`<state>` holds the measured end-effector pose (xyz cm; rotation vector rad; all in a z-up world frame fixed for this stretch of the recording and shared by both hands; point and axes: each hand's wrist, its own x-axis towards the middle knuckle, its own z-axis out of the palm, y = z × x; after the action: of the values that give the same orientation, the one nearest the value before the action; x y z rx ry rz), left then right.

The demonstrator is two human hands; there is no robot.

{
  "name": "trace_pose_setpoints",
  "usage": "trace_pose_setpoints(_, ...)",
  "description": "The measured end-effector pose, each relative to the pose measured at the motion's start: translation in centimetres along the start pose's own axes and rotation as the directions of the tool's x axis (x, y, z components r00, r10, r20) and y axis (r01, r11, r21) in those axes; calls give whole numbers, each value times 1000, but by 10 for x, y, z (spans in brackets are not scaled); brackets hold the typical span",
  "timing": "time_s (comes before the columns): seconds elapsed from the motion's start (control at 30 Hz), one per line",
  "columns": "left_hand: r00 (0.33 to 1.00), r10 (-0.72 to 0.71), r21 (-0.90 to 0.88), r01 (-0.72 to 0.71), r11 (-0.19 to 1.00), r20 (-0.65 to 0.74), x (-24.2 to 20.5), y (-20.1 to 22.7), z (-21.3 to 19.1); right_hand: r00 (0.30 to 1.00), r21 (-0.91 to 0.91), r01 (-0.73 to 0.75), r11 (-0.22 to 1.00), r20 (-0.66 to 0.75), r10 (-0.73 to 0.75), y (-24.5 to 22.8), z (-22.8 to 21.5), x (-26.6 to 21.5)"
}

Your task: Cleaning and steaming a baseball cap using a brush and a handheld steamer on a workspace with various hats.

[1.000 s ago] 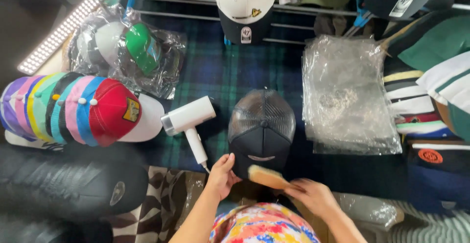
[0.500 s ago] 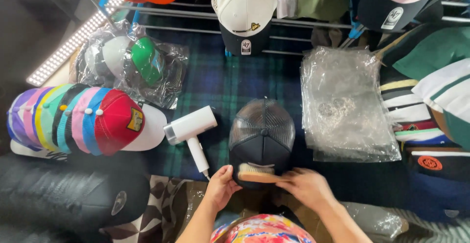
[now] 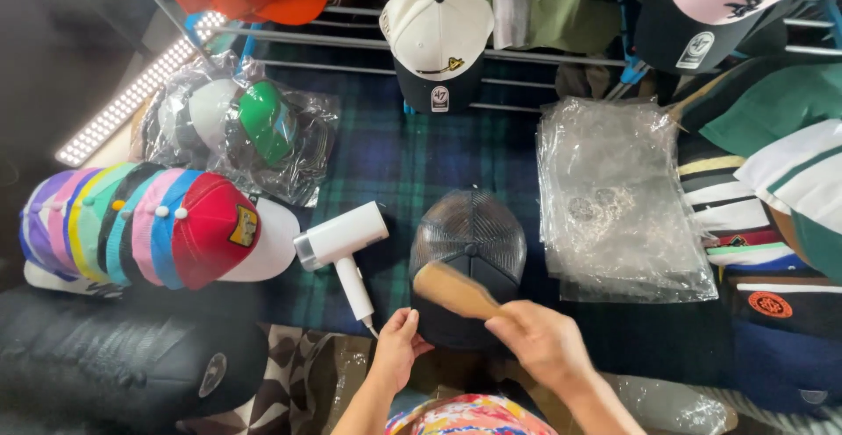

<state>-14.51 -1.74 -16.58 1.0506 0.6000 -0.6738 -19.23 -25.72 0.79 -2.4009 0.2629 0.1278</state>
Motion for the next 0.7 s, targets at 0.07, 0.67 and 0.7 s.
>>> trace_pose_setpoints(0.07,1000,13,28,-14,1000,20,-4,10,4,951,69,-262,963,-153,270,18,-31,2)
trace_pose_setpoints(0.67,60,777,679,-531,-507,627,-39,32,90,859,292,-448,845,-121,498,-24,-26,-21)
trace_pose_setpoints(0.7,43,774,675,-520,-522,632,-37,34,90,930,-73,-364,929,23,366,-30,-38,-10)
